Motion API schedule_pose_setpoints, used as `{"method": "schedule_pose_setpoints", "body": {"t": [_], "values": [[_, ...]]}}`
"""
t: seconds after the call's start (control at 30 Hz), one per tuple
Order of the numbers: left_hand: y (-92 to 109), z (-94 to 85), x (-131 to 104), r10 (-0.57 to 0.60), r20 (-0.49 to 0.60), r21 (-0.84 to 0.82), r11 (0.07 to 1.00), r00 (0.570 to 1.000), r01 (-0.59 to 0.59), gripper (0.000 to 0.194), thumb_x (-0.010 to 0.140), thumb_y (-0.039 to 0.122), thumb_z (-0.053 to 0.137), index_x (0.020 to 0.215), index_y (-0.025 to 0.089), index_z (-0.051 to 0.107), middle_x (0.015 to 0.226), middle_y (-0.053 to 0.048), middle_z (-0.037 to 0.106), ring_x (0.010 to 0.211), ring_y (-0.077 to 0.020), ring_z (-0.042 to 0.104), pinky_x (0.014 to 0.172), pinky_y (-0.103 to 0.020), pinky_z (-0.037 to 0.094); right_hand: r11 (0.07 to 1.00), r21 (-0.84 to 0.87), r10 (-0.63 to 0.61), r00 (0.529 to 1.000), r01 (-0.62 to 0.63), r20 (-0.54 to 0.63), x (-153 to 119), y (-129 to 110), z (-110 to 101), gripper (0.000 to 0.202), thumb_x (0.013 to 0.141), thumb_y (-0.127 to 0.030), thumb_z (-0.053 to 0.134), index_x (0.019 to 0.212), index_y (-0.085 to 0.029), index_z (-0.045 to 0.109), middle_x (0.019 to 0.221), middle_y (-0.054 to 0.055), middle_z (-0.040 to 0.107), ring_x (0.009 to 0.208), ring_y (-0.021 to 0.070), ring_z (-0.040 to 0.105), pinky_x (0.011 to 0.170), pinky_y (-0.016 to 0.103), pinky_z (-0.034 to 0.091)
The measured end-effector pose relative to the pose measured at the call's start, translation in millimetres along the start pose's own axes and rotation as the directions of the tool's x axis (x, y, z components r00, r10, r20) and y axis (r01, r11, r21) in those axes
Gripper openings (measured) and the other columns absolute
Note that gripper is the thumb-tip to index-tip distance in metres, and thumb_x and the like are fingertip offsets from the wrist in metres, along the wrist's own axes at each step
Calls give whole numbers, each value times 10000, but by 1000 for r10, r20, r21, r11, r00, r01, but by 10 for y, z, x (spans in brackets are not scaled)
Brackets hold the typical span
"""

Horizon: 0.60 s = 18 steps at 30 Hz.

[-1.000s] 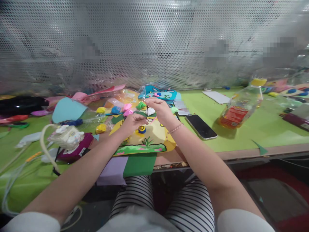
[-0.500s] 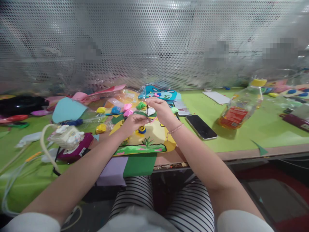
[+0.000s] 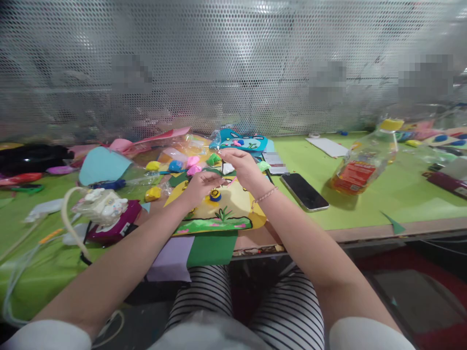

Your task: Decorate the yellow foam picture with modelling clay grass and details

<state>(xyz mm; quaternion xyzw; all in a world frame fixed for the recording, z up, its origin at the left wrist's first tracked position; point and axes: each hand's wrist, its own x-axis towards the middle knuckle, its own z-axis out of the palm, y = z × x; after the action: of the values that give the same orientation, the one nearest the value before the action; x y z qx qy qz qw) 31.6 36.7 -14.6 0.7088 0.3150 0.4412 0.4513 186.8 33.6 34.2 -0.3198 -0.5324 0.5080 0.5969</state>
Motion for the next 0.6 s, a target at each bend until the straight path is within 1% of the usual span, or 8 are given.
{"method": "schedule_pose_setpoints", "body": {"t": [0.17, 0.33, 0.53, 0.6], "values": [[-33, -2, 18, -2, -35, -29, 1000, 999, 1, 345, 626, 515, 757, 682, 180, 694, 727, -35, 700, 739, -186, 632, 732, -320, 468, 1000, 6, 31, 999, -31, 8, -8, -7, 10, 207, 565, -410, 819, 624, -255, 695, 835, -15, 685, 906, 171, 582, 828, 335, 432], [-19, -5, 11, -6, -60, -38, 999, 998, 4, 335, 599, 492, 781, 640, 180, 667, 689, -21, 685, 698, -170, 615, 720, -320, 471, 999, 44, 24, 1000, -24, 6, -14, -2, 14, 196, 544, -395, 832, 615, -262, 705, 802, -27, 678, 875, 153, 575, 844, 323, 423], [3, -10, -9, -4, -36, -33, 999, 999, 2, 309, 679, 489, 724, 713, 182, 723, 781, -50, 727, 783, -199, 642, 765, -330, 475, 998, 62, 17, 999, -20, 36, -6, 10, -3, 199, 552, -405, 838, 619, -265, 714, 796, -29, 678, 844, 144, 573, 843, 320, 423], [7, -10, -13, -4, -36, -34, 999, 999, 3, 308, 676, 482, 727, 722, 178, 726, 777, -54, 726, 786, -202, 644, 768, -332, 476, 998, 63, 19, 999, -22, 42, -4, 13, -4, 193, 556, -401, 839, 614, -266, 714, 796, -30, 678, 840, 142, 571, 846, 318, 418]]}}
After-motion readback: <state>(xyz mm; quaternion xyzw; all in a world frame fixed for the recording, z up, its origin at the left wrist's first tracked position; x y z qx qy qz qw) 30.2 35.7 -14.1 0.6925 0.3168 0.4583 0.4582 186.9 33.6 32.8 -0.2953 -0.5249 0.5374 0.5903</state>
